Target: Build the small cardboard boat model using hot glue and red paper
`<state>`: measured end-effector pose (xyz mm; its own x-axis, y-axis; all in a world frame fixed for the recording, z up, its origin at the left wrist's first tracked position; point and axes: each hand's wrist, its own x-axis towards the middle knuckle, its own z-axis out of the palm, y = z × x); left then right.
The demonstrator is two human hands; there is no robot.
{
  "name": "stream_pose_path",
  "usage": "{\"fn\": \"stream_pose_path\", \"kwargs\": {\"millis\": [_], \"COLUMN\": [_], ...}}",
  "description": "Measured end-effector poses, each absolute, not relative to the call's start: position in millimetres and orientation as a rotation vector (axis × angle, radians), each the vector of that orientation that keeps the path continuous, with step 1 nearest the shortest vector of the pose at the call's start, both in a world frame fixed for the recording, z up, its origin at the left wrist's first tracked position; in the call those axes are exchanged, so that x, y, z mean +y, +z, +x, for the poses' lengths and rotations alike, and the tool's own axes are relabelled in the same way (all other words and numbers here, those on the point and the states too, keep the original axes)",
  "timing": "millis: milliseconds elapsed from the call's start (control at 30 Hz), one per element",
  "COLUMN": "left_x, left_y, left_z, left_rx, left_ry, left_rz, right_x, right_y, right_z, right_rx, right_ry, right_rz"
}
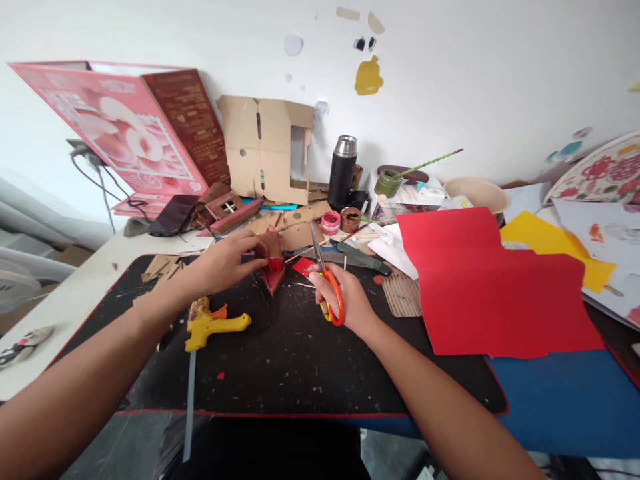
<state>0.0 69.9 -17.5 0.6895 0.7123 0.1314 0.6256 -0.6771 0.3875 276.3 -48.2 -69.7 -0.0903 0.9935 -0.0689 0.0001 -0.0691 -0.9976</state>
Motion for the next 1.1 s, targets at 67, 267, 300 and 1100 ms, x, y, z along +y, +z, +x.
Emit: {"fn": "stream_pose_path", "kwargs": {"millis": [67,267,300,1100], "left_x": [70,68,67,65], "left_y": [-17,-14,-13,-23], "left_z": [-2,-2,-2,6], "left_rx": [1.067,1.101,1.099,1.156], "left_ry": [0.383,0.409,0.41,0.371], "left_rz": [2.589,2.555,2.553,2.744], "right_x": [-48,-48,-48,-48], "right_y": [-69,-70,-70,-67], "right_z": [276,277,277,279], "right_rx": [-1.245,-1.254,-1.251,-1.342], "right_ry": [1.323,1.316,1.319,1.301], "right_rz": [-1.218,-1.212,-1.21,-1.285]}}
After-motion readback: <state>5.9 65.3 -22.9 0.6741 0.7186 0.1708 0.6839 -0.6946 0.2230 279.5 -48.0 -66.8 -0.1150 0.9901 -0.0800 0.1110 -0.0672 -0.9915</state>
